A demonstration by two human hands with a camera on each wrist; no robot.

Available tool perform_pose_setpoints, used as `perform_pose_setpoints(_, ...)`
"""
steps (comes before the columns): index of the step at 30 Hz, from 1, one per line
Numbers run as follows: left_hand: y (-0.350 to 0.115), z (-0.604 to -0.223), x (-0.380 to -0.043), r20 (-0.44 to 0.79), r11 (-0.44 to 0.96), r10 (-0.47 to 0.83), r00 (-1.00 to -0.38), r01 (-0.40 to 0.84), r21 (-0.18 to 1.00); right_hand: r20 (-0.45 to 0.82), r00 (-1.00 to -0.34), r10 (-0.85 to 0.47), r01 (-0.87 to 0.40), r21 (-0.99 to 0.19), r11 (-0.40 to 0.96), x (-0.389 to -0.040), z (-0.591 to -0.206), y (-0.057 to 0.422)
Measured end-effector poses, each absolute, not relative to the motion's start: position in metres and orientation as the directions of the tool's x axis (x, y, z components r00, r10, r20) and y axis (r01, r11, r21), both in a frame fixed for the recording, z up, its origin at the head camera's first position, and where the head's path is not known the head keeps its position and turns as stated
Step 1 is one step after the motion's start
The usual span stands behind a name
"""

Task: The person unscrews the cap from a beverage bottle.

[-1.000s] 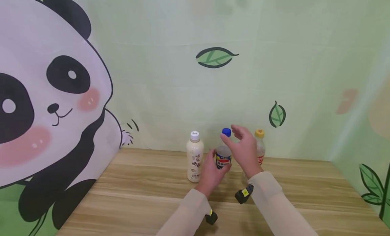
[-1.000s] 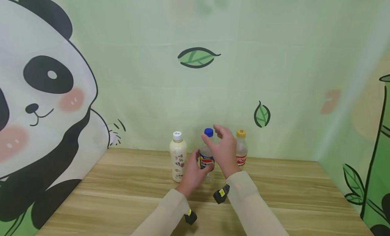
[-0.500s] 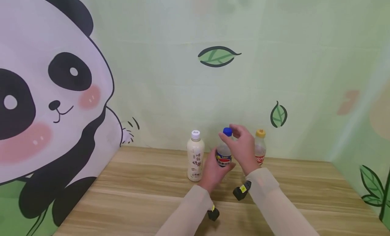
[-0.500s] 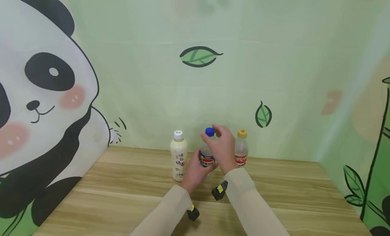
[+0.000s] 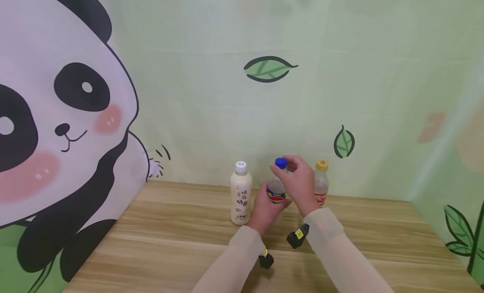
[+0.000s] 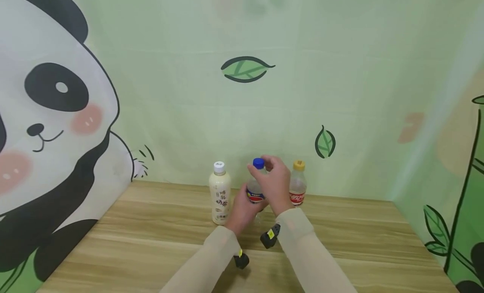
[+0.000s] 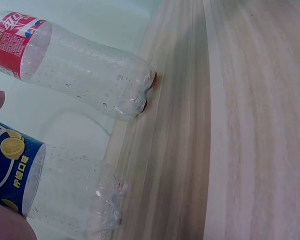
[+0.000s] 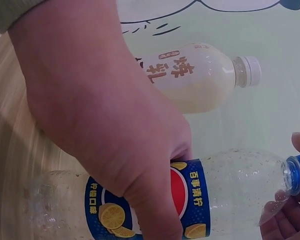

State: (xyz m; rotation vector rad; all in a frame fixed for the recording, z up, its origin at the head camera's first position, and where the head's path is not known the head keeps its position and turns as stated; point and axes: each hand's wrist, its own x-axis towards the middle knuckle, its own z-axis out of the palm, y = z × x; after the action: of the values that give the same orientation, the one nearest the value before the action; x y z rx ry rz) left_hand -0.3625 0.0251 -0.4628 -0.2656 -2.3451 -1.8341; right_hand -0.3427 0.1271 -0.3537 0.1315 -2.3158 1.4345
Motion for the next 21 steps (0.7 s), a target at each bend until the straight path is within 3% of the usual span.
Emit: perform_pose_setpoints(21, 0.0268, -0.4621, -0.3657, 0.258, 0.242, 0.018, -0.966, 0.255, 0.936, 0.405, -0.901, 0.154, -0.307, -0.848, 0.432, -0.3434, -0.3566, 0.124)
